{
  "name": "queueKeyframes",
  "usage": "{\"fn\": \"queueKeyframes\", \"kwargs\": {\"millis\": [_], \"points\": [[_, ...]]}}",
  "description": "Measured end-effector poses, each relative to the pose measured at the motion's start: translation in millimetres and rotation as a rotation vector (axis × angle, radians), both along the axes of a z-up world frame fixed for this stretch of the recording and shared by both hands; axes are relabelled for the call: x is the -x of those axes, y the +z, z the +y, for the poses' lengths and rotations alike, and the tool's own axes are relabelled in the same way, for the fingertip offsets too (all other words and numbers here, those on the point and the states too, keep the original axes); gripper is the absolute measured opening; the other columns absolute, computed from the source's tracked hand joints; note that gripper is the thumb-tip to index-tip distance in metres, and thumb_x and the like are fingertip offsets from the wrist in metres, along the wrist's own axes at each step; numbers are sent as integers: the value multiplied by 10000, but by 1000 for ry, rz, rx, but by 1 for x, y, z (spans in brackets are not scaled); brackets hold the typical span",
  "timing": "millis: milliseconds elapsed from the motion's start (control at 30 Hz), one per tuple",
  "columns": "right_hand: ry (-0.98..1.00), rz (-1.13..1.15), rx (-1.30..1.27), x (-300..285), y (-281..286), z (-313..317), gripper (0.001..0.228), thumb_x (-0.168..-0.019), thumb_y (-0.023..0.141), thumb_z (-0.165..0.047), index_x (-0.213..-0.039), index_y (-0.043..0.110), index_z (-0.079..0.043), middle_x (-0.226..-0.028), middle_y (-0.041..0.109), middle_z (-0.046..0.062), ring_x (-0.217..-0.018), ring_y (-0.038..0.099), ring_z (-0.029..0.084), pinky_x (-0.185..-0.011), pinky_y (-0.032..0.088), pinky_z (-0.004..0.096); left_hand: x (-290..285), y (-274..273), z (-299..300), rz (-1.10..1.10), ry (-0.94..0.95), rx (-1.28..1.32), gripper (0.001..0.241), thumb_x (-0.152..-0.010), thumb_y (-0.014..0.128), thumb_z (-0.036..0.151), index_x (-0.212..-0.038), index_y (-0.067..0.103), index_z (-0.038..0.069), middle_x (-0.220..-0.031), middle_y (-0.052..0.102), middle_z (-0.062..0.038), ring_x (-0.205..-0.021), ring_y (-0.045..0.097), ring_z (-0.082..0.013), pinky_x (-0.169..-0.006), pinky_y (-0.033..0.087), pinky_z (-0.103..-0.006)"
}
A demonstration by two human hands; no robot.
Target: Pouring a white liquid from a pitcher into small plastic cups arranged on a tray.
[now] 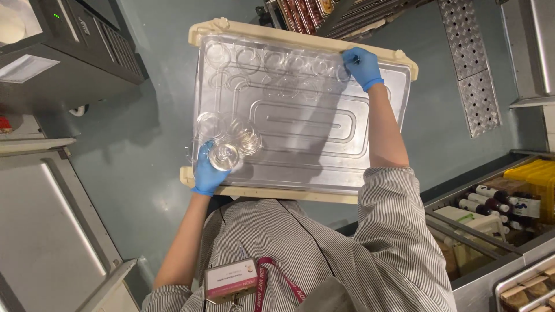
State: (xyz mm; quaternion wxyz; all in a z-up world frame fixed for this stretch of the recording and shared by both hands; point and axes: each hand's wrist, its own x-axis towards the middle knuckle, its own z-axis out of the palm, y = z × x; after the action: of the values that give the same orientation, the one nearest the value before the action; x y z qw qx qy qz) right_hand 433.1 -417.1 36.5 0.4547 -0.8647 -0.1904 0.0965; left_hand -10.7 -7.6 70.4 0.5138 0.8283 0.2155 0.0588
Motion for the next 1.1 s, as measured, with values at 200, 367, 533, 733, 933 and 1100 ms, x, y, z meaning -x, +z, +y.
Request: {"fn": "queueKeyframes", "kwargs": {"millis": [200, 367, 533, 733, 933, 1100], "points": [[-10, -812, 233, 47, 105, 53, 489, -767, 787, -3, -1240, 675, -56, -1217, 686, 142, -1094, 630, 315, -957, 530, 409, -1, -10, 2, -59, -37, -1, 938, -643, 926, 253, -1436, 504, -16, -1370, 598, -182, -1261, 613, -312, -1079, 498, -391], [-17, -248, -139, 223, 144, 172, 178, -971, 733, -86, -1147, 705, -83, -1035, 688, 82, -875, 635, 189, -760, 518, 315, -3, -9, 2, -77, -33, -18, 884, -672, 934, 276, -1398, 526, -19, -1365, 598, -189, -1270, 605, -318, -1091, 485, -397], [151, 11, -118, 341, 144, 247, 359, -804, 866, -282, -1017, 711, -38, -875, 663, 86, -699, 656, 180, -658, 550, 320, -1, -38, 5, -138, -65, 40, 833, -706, 892, 275, -1395, 527, -17, -1362, 588, -185, -1282, 600, -321, -1102, 477, -398], [-56, -91, -29, 357, 118, 255, 125, -903, 769, -150, -947, 702, -54, -902, 669, 105, -743, 683, 231, -710, 563, 337, 3, -48, 4, -276, -112, -22, 857, -713, 857, 137, -1459, 465, -19, -1450, 536, -188, -1354, 534, -354, -1157, 431, -408], [-84, -133, 4, 359, 121, 257, 141, -843, 780, -100, -962, 720, -54, -929, 664, 130, -714, 686, 260, -661, 551, 361, -1, -31, 2, -172, -90, 47, 887, -662, 892, 133, -1425, 456, 9, -1407, 529, -173, -1306, 541, -327, -1112, 446, -388], [-65, -176, -38, 362, 144, 256, 180, -842, 776, -127, -965, 667, -53, -887, 678, 96, -766, 705, 256, -697, 562, 363, 3, -58, 4, -222, -104, -112, 790, -717, 819, 50, -1437, 495, 21, -1413, 548, -185, -1316, 551, -350, -1143, 451, -401]]}}
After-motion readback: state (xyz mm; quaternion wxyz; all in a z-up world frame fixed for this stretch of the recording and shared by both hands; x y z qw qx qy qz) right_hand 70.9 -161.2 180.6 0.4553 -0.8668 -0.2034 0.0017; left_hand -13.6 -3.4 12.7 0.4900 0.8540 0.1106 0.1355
